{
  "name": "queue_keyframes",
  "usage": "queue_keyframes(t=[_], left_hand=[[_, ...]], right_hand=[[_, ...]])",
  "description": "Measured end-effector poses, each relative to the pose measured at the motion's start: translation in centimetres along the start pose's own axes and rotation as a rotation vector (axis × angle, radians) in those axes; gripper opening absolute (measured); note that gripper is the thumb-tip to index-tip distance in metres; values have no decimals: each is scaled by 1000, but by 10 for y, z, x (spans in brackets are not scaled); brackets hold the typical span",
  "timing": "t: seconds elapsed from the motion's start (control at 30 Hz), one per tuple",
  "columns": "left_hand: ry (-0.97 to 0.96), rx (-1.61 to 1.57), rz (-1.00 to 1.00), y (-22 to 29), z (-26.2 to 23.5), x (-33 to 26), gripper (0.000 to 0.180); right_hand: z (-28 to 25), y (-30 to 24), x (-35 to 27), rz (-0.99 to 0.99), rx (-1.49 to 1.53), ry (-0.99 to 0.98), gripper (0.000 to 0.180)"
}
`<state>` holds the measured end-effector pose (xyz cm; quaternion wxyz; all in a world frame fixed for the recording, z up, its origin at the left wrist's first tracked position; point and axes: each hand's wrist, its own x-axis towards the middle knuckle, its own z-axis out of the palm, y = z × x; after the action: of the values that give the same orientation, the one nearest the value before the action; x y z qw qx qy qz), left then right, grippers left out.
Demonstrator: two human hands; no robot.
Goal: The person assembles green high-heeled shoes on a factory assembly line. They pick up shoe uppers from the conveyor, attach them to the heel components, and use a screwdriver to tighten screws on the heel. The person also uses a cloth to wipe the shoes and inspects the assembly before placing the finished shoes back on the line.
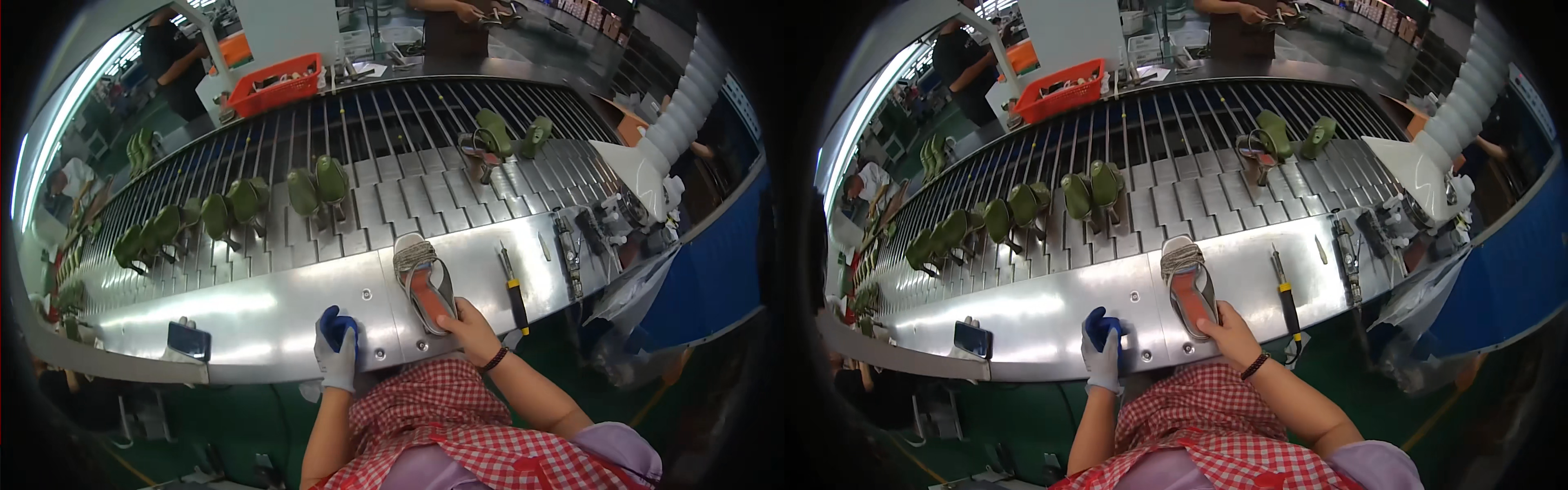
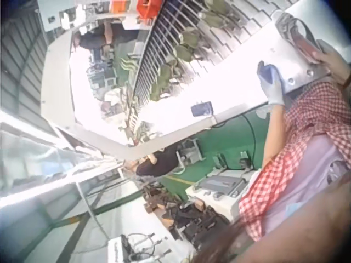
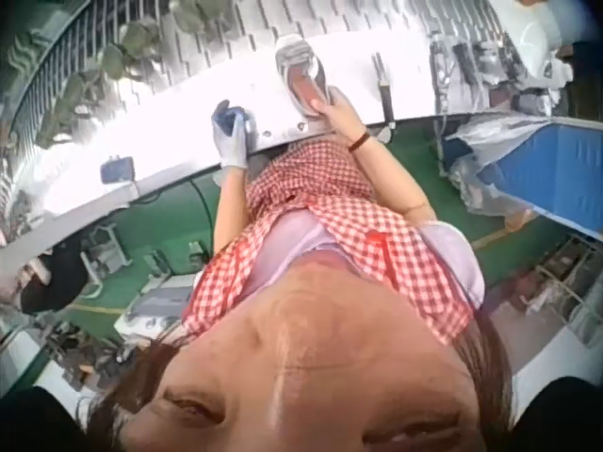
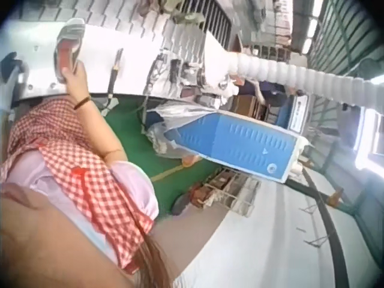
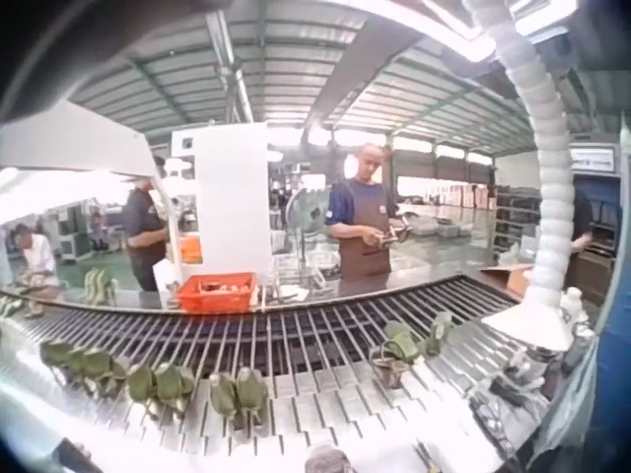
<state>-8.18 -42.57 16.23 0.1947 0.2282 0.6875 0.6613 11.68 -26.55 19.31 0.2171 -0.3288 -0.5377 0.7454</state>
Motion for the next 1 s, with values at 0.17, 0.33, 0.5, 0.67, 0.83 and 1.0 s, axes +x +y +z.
queue_keyframes(t=[0.17, 0.33, 0.5, 0.67, 0.83, 1.0], left_hand=[[8, 566, 326, -11, 3, 16, 40], [2, 515, 310, -5, 3, 16, 34], [22, 493, 341, -7, 0, 20, 33], [-10, 497, 334, -4, -1, 25, 31], [-4, 498, 352, -7, -7, 26, 31], [-19, 521, 349, -7, -9, 28, 30]], right_hand=[[-10, -53, 55, 103, 147, 73, 30], [-57, -80, 171, -89, 103, 185, 35], [-27, -59, 208, -523, -712, 451, 61], [59, -51, 232, -443, -811, 79, 69], [134, -90, 283, -369, -728, 36, 83], [158, -51, 352, -208, -649, 206, 76]])
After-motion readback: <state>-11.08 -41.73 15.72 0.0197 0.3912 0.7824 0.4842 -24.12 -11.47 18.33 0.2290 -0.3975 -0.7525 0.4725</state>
